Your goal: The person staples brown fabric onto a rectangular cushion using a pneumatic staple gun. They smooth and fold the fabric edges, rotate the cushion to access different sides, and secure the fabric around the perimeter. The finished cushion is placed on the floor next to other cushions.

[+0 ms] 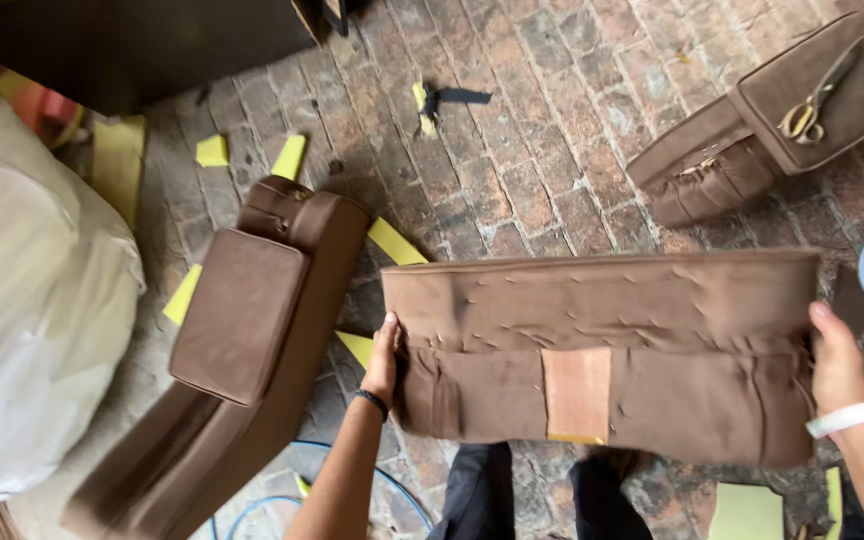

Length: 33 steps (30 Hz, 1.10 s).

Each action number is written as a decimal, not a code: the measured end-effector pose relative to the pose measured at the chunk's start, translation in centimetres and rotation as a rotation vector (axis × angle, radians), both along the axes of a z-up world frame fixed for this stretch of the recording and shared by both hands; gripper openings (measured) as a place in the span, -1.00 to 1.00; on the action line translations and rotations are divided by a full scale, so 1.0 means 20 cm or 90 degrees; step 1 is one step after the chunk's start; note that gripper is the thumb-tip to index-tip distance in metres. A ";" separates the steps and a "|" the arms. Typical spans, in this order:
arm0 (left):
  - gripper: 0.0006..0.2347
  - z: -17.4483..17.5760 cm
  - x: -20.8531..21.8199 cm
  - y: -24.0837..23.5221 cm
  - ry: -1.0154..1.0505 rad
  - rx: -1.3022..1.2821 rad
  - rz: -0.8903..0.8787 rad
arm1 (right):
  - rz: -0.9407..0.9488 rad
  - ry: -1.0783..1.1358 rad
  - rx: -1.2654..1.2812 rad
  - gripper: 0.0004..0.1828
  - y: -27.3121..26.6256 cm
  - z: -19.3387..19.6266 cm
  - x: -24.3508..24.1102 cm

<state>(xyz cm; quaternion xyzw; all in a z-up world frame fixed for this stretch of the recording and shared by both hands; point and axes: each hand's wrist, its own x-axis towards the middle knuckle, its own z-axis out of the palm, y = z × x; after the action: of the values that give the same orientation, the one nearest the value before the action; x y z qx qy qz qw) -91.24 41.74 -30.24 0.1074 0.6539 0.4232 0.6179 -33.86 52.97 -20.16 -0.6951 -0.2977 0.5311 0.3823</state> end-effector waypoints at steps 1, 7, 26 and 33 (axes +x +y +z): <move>-0.23 -0.07 0.02 -0.01 0.011 -0.034 0.019 | 0.028 0.007 -0.011 -0.22 0.09 -0.08 0.00; -0.20 -0.52 0.21 -0.01 0.115 -0.116 0.096 | 0.115 0.034 -0.176 -0.10 0.65 -0.59 -0.05; 0.05 -1.06 0.93 0.08 0.479 -0.306 -0.346 | 0.792 -0.577 -0.188 -0.06 0.72 -1.33 -0.47; -0.10 -1.12 0.77 -0.11 0.400 -0.226 -0.509 | 0.587 -0.308 -0.253 -0.41 0.26 -1.36 -0.17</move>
<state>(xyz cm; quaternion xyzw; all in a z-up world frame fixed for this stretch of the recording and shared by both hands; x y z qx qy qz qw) -75.78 39.57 -52.56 0.3635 0.7768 -0.0149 0.5140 -37.23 58.11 -47.44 -0.6536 -0.5447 0.5144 -0.1074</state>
